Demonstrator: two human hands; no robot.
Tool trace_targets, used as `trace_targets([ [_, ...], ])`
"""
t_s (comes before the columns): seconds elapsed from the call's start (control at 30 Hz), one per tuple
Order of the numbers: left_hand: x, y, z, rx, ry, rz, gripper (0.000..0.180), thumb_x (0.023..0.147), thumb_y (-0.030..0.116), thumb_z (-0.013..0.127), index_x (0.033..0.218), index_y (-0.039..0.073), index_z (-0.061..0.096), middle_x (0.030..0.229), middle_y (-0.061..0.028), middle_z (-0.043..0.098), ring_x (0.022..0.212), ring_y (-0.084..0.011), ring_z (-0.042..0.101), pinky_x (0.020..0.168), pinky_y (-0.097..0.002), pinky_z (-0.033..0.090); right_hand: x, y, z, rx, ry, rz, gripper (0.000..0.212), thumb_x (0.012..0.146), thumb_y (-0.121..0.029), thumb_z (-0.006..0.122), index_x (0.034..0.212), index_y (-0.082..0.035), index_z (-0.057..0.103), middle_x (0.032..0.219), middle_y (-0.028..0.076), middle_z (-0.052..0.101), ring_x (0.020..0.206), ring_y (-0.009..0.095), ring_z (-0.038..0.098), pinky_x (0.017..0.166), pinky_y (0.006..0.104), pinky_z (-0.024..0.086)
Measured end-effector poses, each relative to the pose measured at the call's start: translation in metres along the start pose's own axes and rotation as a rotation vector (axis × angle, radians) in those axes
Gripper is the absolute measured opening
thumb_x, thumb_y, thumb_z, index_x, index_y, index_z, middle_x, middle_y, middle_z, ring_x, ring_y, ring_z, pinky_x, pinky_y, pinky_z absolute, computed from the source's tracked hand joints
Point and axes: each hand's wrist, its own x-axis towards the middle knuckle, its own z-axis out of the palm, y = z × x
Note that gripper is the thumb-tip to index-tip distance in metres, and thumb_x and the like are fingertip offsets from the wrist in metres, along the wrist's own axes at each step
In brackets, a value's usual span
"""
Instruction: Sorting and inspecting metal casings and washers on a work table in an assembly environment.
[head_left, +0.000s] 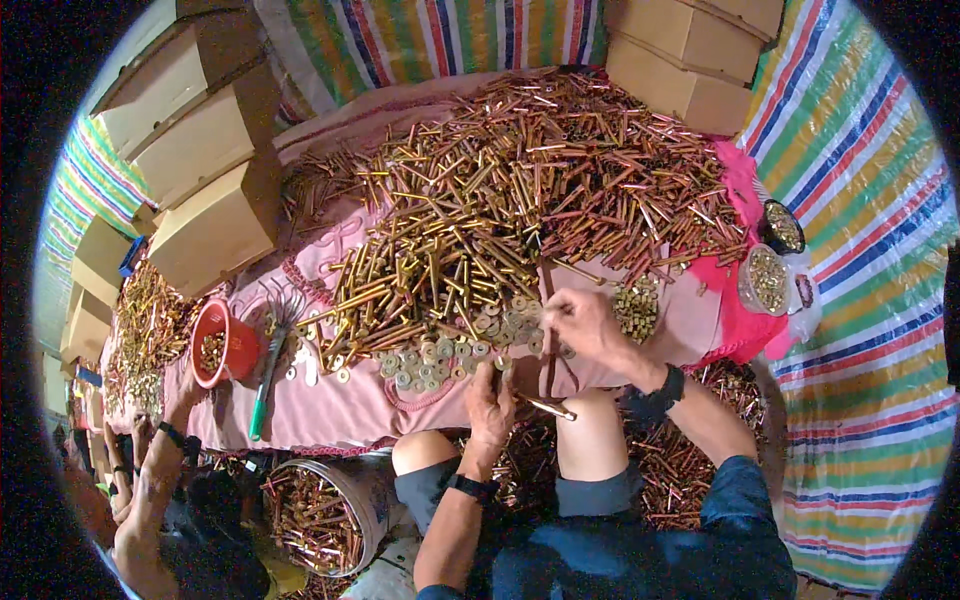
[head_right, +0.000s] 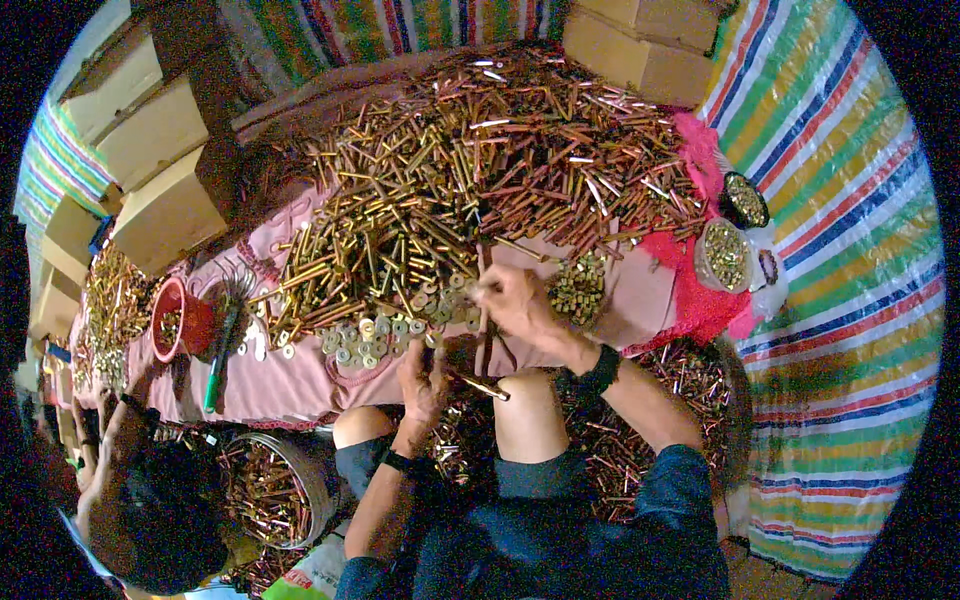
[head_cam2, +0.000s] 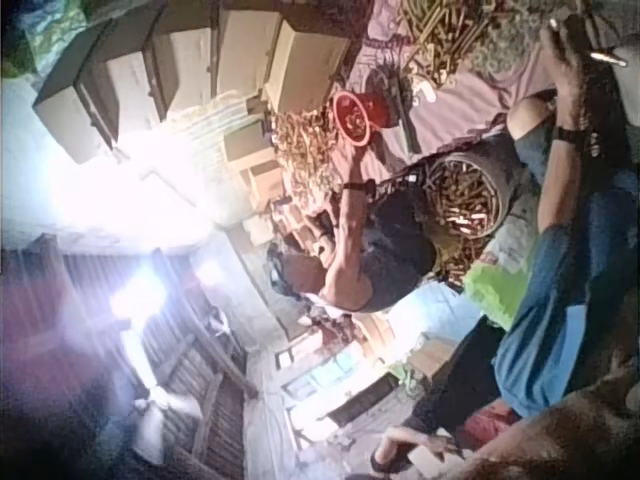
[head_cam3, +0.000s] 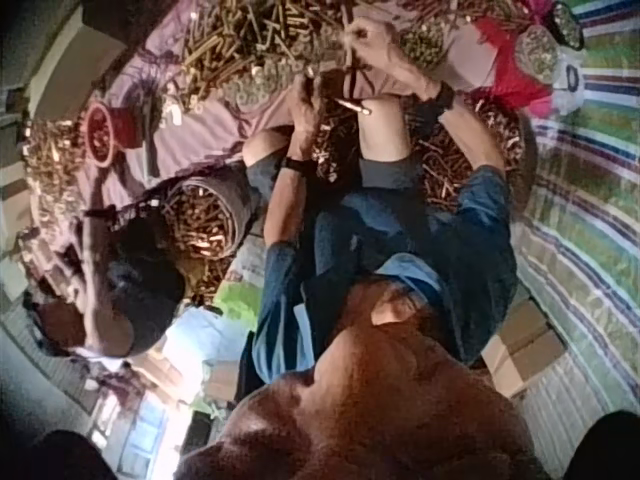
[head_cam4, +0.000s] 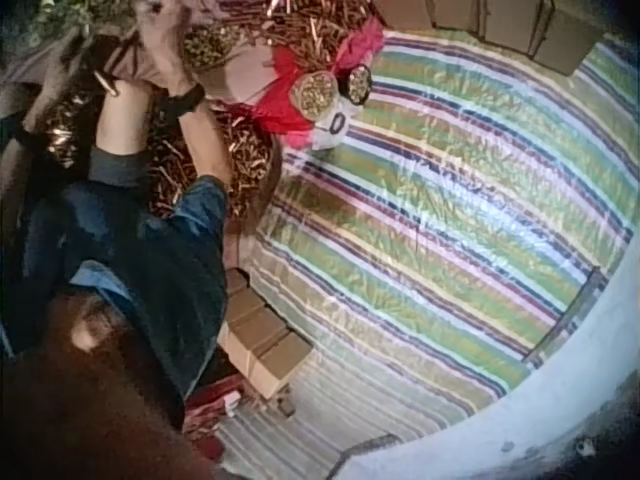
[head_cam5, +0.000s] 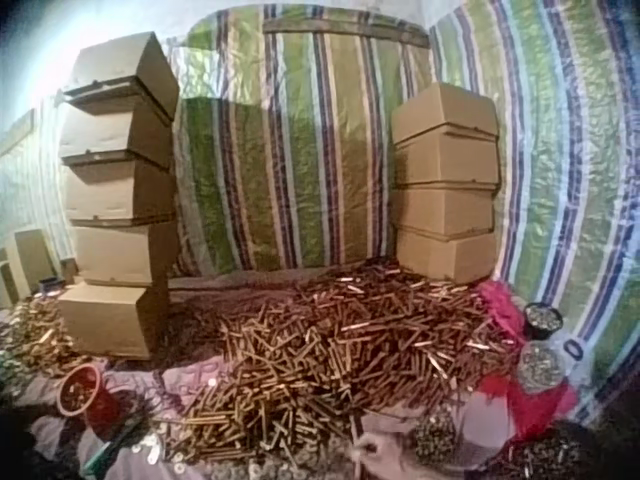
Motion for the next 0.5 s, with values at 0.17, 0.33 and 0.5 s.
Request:
trace_targets([
  [0.17, 0.000, -0.002, 0.004, -0.192, 0.031, -0.043, 0.023, 0.098, 0.008, 0.062, 0.118, 0.003, 0.053, 0.086, -0.0107, 0.059, 0.073, -0.0191, 0.057, 0.066, -0.0329, 0.048, 0.024, 0.050, -0.061, -0.321, 0.230, -0.093, 0.015, 0.087, -0.014, 0.067, 0.094, -0.002, 0.070, 0.088, 0.017, 0.071, 0.082, 0.033, 0.068, 0.074, 0.0414, 0.053],
  [0.33, 0.005, 0.015, -0.005, -0.154, -0.017, -0.051, 0.024, 0.099, 0.008, 0.059, 0.122, 0.002, 0.056, 0.089, -0.0109, 0.061, 0.076, -0.0190, 0.059, 0.068, -0.0319, 0.049, 0.041, 0.077, -0.081, -0.567, 0.155, -0.100, 0.016, 0.089, -0.009, 0.061, 0.100, -0.003, 0.071, 0.099, 0.021, 0.064, 0.092, 0.039, 0.062, 0.083, 0.0471, 0.048],
  [0.5, 0.002, 0.000, 0.008, -0.127, -0.080, -0.150, 0.022, 0.101, 0.014, 0.055, 0.116, 0.002, 0.066, 0.091, -0.0134, 0.063, 0.081, -0.0240, 0.063, 0.072, -0.0360, 0.050, 0.057, 0.143, -0.088, -0.919, 0.250, -0.051, 0.018, 0.086, -0.009, 0.064, 0.103, -0.010, 0.071, 0.103, 0.017, 0.059, 0.095, 0.038, 0.062, 0.084, 0.0480, 0.048],
])
